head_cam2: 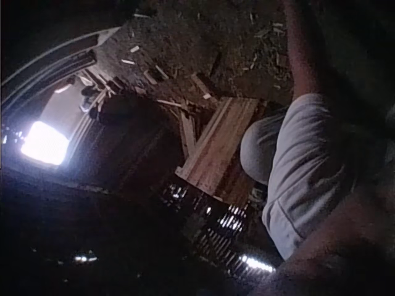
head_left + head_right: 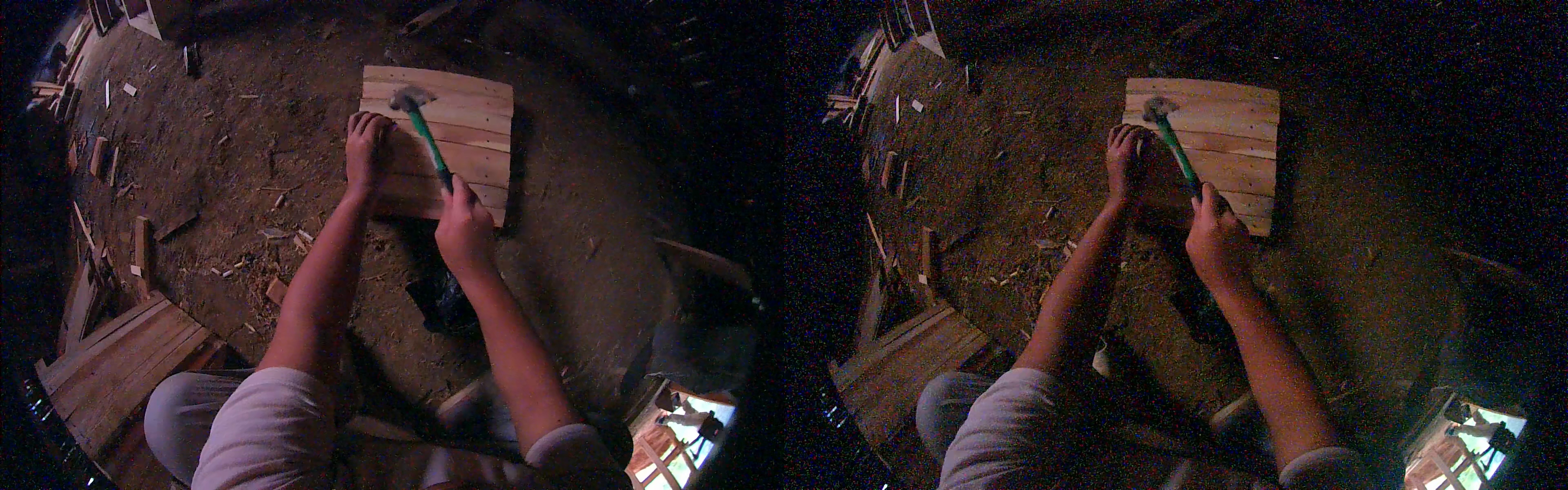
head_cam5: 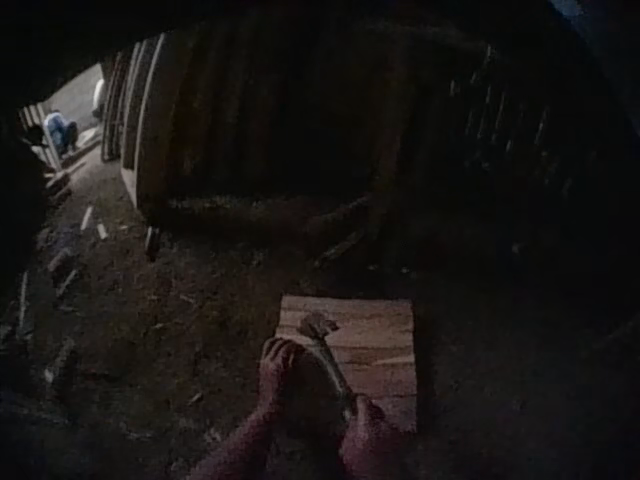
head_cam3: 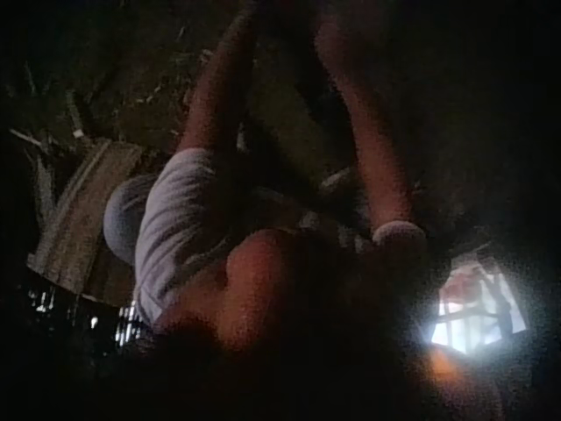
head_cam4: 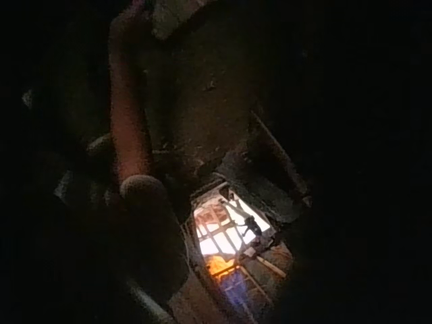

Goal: The person hammers nails into a small wooden board placed on the floor. They repeatedly pick up nails from a black bag, position them on the board, and strike them with a hammer. The person occasionally flips the board over to continue hammering on the other side.

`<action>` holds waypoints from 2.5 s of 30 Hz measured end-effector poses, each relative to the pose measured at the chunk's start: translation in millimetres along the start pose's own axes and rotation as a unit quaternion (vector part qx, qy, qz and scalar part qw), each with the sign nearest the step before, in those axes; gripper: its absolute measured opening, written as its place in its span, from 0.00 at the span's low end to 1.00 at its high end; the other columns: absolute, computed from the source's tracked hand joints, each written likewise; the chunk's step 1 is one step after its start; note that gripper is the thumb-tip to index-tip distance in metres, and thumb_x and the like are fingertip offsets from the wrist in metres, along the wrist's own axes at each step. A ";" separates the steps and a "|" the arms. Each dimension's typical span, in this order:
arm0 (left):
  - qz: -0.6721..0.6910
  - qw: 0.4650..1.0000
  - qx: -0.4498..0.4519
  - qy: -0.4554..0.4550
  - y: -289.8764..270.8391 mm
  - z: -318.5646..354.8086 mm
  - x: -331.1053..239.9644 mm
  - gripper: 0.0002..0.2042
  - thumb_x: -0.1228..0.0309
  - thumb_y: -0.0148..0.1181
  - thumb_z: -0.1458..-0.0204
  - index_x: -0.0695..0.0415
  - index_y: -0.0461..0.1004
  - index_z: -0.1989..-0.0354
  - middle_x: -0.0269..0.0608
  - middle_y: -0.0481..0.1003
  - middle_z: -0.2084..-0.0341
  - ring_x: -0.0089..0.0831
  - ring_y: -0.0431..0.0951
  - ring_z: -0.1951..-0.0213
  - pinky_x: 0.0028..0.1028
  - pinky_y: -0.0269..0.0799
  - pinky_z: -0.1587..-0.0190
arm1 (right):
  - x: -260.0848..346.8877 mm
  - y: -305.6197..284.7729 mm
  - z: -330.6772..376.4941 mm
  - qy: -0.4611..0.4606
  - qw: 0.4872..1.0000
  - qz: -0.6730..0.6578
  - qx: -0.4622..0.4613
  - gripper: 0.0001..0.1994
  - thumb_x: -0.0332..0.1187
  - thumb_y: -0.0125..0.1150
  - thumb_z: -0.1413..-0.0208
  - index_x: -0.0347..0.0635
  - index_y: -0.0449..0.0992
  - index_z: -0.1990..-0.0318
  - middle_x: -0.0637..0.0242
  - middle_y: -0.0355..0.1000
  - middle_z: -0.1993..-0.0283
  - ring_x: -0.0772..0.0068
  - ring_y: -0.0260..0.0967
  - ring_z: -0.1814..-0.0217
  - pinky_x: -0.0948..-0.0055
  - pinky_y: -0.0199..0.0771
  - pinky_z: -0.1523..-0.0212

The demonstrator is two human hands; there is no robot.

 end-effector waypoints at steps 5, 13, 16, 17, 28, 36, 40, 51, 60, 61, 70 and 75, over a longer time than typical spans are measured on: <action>0.017 1.000 0.004 0.000 3.5 0.3 7.0 0.10 0.78 0.59 0.58 0.59 0.74 0.65 0.43 0.74 0.65 0.43 0.70 0.56 0.36 0.67 0.53 | 2.2 -1.2 4.8 -0.016 1.000 0.019 -0.015 0.14 0.26 0.52 0.43 0.33 0.65 0.50 0.45 0.72 0.65 0.44 0.72 0.64 0.55 0.72 0.66; 0.019 1.000 0.004 -0.003 1.0 1.7 1.8 0.11 0.80 0.58 0.61 0.58 0.74 0.66 0.42 0.74 0.63 0.42 0.69 0.53 0.35 0.67 0.51 | 4.0 -4.2 6.7 -0.055 0.992 -0.012 -0.109 0.13 0.27 0.52 0.43 0.32 0.66 0.52 0.45 0.72 0.66 0.44 0.72 0.65 0.55 0.72 0.66; 0.021 1.000 0.017 -0.016 2.2 1.6 6.6 0.10 0.79 0.57 0.60 0.58 0.74 0.66 0.42 0.74 0.63 0.42 0.69 0.54 0.34 0.66 0.51 | -2.2 6.2 -0.7 -0.017 1.000 0.008 -0.012 0.11 0.28 0.51 0.42 0.32 0.67 0.53 0.45 0.72 0.67 0.43 0.72 0.66 0.54 0.71 0.67; 0.016 1.000 0.012 -0.019 1.8 3.0 7.2 0.10 0.79 0.57 0.60 0.58 0.74 0.66 0.42 0.74 0.63 0.42 0.69 0.54 0.34 0.66 0.51 | -3.6 9.4 -3.5 0.005 0.999 0.015 0.041 0.11 0.28 0.50 0.42 0.32 0.67 0.54 0.45 0.72 0.68 0.42 0.71 0.67 0.53 0.71 0.68; -0.124 0.982 -0.002 -0.143 4.6 -7.4 62.6 0.17 0.64 0.52 0.46 0.56 0.66 0.49 0.46 0.66 0.51 0.45 0.62 0.46 0.39 0.62 0.47 | -14.9 0.6 8.1 0.009 0.993 -0.114 0.039 0.09 0.31 0.49 0.41 0.34 0.64 0.59 0.46 0.69 0.74 0.40 0.69 0.71 0.49 0.66 0.71; -0.198 0.949 0.049 -0.242 37.1 10.6 72.0 0.30 0.49 0.45 0.44 0.59 0.55 0.40 0.51 0.56 0.42 0.48 0.52 0.38 0.44 0.47 0.40 | 4.7 -24.2 10.5 -0.014 0.997 -0.068 -0.044 0.09 0.31 0.49 0.41 0.35 0.62 0.59 0.45 0.70 0.72 0.39 0.70 0.72 0.49 0.68 0.74; -0.366 0.920 0.038 -0.137 25.5 18.8 105.3 0.30 0.49 0.44 0.45 0.59 0.58 0.41 0.50 0.58 0.43 0.46 0.52 0.39 0.44 0.45 0.40 | 2.4 11.5 -1.1 0.016 0.996 0.039 0.082 0.09 0.30 0.48 0.42 0.35 0.61 0.57 0.45 0.71 0.72 0.42 0.73 0.71 0.50 0.72 0.72; -0.377 0.916 -0.036 -0.130 34.8 6.0 70.1 0.29 0.49 0.44 0.45 0.62 0.62 0.45 0.50 0.60 0.45 0.46 0.55 0.41 0.43 0.47 0.41 | -5.7 8.5 -3.5 0.008 0.992 0.081 0.097 0.08 0.29 0.48 0.41 0.35 0.63 0.57 0.44 0.71 0.71 0.39 0.70 0.70 0.51 0.69 0.73; -0.279 0.918 0.152 -0.236 51.8 21.6 114.2 0.30 0.48 0.43 0.45 0.61 0.59 0.44 0.50 0.59 0.45 0.46 0.54 0.40 0.45 0.47 0.40 | -1.3 15.7 -5.1 0.054 0.989 0.062 0.126 0.07 0.31 0.49 0.41 0.36 0.64 0.60 0.44 0.71 0.70 0.40 0.71 0.69 0.50 0.69 0.72; -0.286 0.923 0.119 -0.228 47.4 21.9 102.4 0.30 0.48 0.43 0.45 0.61 0.59 0.44 0.50 0.58 0.45 0.45 0.54 0.40 0.46 0.47 0.40 | 1.5 15.1 -1.5 0.051 0.991 0.059 0.109 0.07 0.31 0.48 0.41 0.36 0.63 0.61 0.44 0.71 0.70 0.40 0.71 0.69 0.50 0.69 0.71; -0.259 0.944 0.002 -0.203 37.8 6.4 55.2 0.30 0.48 0.40 0.43 0.60 0.57 0.41 0.49 0.56 0.42 0.46 0.51 0.38 0.45 0.42 0.37 | -9.8 13.6 3.7 0.055 0.993 0.079 0.072 0.08 0.31 0.48 0.41 0.36 0.61 0.61 0.43 0.70 0.72 0.39 0.70 0.69 0.47 0.67 0.73; -0.360 0.919 0.023 -0.161 36.3 13.8 91.6 0.31 0.47 0.40 0.44 0.58 0.55 0.40 0.48 0.57 0.41 0.45 0.51 0.37 0.46 0.40 0.36 | 10.0 -3.9 4.0 -0.044 0.997 0.004 -0.061 0.07 0.30 0.48 0.42 0.36 0.61 0.61 0.43 0.69 0.74 0.39 0.70 0.70 0.47 0.67 0.73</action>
Point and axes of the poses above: each hand's wrist, its own z-axis away from the middle knuckle, its own y-axis out of the palm, x = y × z, the point moved 1 cm from there along -z, towards the middle knuckle
